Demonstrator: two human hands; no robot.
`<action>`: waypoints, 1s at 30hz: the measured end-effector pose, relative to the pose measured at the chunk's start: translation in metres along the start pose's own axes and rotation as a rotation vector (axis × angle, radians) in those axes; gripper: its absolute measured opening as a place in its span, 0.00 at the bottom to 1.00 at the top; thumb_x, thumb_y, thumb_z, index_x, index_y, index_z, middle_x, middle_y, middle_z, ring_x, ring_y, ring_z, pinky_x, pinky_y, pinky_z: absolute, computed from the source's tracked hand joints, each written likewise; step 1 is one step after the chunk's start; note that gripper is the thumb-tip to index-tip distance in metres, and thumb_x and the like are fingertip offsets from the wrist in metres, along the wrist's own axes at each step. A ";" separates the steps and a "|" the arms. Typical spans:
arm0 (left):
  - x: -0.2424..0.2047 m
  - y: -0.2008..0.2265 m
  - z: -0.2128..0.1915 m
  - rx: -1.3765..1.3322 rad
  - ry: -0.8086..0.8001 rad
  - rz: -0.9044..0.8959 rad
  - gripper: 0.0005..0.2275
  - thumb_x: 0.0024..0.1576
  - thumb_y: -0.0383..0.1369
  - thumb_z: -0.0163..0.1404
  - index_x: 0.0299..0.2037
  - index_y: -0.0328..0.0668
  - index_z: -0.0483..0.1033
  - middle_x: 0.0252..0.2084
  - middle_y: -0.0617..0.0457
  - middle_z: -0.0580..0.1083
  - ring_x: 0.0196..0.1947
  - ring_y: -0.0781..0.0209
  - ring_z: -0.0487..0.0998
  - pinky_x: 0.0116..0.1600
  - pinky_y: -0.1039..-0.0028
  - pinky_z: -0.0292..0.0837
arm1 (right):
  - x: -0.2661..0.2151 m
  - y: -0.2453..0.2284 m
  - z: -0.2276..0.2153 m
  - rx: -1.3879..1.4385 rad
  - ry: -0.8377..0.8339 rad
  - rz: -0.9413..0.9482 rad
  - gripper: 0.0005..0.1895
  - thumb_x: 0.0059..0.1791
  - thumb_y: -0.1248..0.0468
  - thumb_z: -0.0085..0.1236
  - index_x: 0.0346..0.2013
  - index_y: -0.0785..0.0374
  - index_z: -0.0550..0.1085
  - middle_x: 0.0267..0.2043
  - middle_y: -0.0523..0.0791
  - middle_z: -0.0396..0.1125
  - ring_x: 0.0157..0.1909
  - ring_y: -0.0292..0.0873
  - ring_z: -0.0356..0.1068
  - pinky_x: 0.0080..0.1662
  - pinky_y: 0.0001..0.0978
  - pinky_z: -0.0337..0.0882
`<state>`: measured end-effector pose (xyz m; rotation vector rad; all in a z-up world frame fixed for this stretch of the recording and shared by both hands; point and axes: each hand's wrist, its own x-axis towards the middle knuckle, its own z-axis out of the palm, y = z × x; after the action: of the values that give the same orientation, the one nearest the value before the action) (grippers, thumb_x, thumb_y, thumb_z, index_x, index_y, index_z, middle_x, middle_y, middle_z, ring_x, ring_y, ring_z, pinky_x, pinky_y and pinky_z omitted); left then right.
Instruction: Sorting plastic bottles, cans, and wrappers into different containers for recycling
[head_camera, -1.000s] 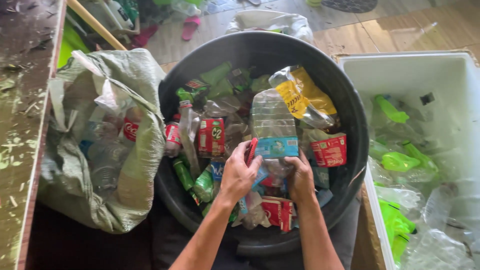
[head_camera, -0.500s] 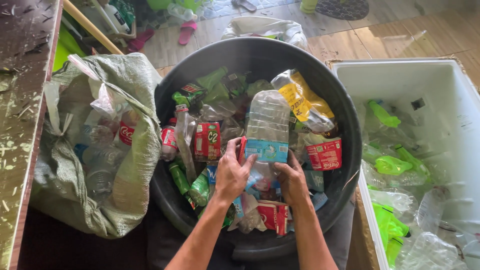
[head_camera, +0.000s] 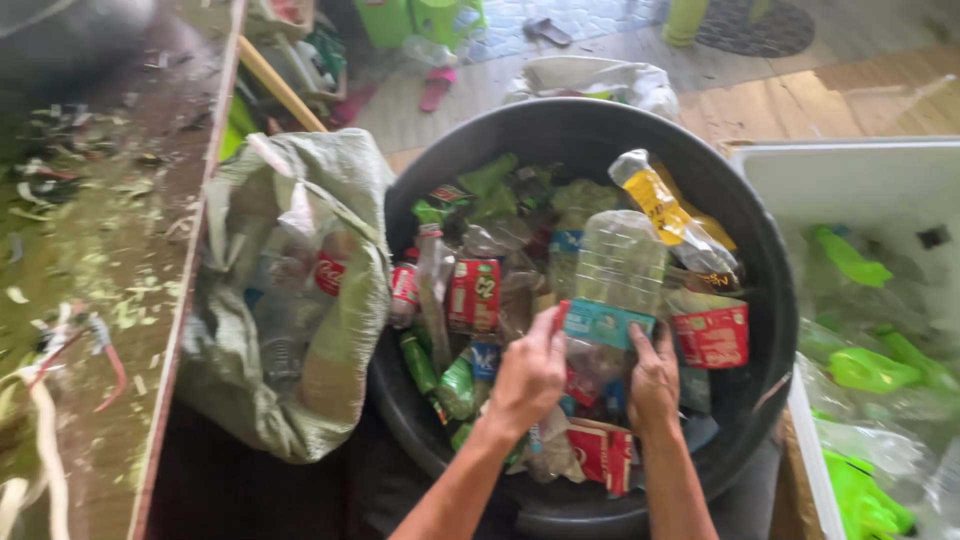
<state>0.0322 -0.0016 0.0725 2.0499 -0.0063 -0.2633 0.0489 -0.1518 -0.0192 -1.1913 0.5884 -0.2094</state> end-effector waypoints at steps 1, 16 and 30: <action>0.003 -0.004 0.005 0.003 0.013 -0.004 0.20 0.62 0.37 0.37 0.65 0.50 0.67 0.45 0.24 0.76 0.50 0.21 0.75 0.57 0.39 0.67 | 0.008 0.012 -0.008 0.002 -0.013 0.004 0.36 0.54 0.59 0.54 0.74 0.61 0.53 0.68 0.61 0.54 0.62 0.58 0.62 0.60 0.61 0.62; 0.029 -0.022 0.044 0.297 -0.213 -0.094 0.15 0.63 0.40 0.30 0.55 0.45 0.60 0.39 0.24 0.76 0.44 0.22 0.78 0.51 0.36 0.71 | 0.020 0.029 -0.013 -0.109 0.062 0.042 0.22 0.53 0.59 0.60 0.62 0.55 0.70 0.41 0.54 0.67 0.41 0.48 0.69 0.44 0.53 0.75; 0.014 0.002 0.016 0.143 -0.150 -0.041 0.21 0.63 0.40 0.32 0.63 0.41 0.62 0.49 0.26 0.75 0.50 0.22 0.76 0.54 0.36 0.68 | 0.032 0.047 -0.035 -0.044 -0.073 0.071 0.13 0.53 0.59 0.60 0.49 0.60 0.73 0.32 0.49 0.70 0.31 0.44 0.71 0.35 0.49 0.76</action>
<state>0.0432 -0.0180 0.0647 2.1697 -0.0779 -0.4524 0.0496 -0.1771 -0.0808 -1.2135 0.5726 -0.0924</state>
